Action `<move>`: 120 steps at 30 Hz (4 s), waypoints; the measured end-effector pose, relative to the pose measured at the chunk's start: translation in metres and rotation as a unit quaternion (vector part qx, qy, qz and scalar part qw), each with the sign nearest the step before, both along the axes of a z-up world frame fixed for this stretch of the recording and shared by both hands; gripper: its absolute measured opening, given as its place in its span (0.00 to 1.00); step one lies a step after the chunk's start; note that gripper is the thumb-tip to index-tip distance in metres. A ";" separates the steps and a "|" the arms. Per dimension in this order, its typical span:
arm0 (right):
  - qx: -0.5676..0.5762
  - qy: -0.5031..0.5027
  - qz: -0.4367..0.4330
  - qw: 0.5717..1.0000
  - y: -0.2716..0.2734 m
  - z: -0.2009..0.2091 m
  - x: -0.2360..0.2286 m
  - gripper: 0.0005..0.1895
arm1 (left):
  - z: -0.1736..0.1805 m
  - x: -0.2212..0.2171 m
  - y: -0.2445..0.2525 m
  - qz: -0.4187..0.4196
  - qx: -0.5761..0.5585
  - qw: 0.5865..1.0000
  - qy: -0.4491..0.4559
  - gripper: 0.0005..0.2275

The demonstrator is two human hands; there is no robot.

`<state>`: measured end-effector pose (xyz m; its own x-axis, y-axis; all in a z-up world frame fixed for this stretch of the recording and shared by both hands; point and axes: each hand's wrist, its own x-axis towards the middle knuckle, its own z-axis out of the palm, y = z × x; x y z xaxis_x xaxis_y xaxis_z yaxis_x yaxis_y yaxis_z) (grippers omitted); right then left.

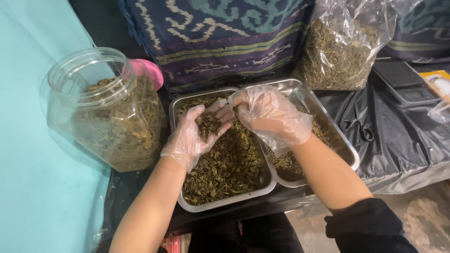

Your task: Sorting and inspecting dried herbs or tea leaves in a divided metal tray

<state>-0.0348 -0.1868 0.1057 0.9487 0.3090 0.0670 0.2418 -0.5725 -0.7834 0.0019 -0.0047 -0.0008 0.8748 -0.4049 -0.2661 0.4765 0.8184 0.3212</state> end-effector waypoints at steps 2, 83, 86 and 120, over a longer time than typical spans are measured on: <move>-0.028 0.008 -0.003 1.000 -0.005 -0.005 0.004 0.11 | -0.011 0.006 0.002 -0.042 -0.018 0.999 -0.025 0.19; -0.178 -0.036 0.076 0.980 0.038 -0.034 0.008 0.14 | 0.131 -0.051 0.018 0.081 0.324 0.917 -0.218 0.17; -0.258 -0.089 0.130 0.953 0.027 -0.045 0.015 0.17 | 0.177 -0.070 0.033 0.223 0.283 0.856 -0.370 0.14; -0.314 -0.204 0.459 0.806 0.041 -0.061 -0.013 0.41 | 0.167 0.037 0.142 0.226 0.893 -0.101 -0.376 0.12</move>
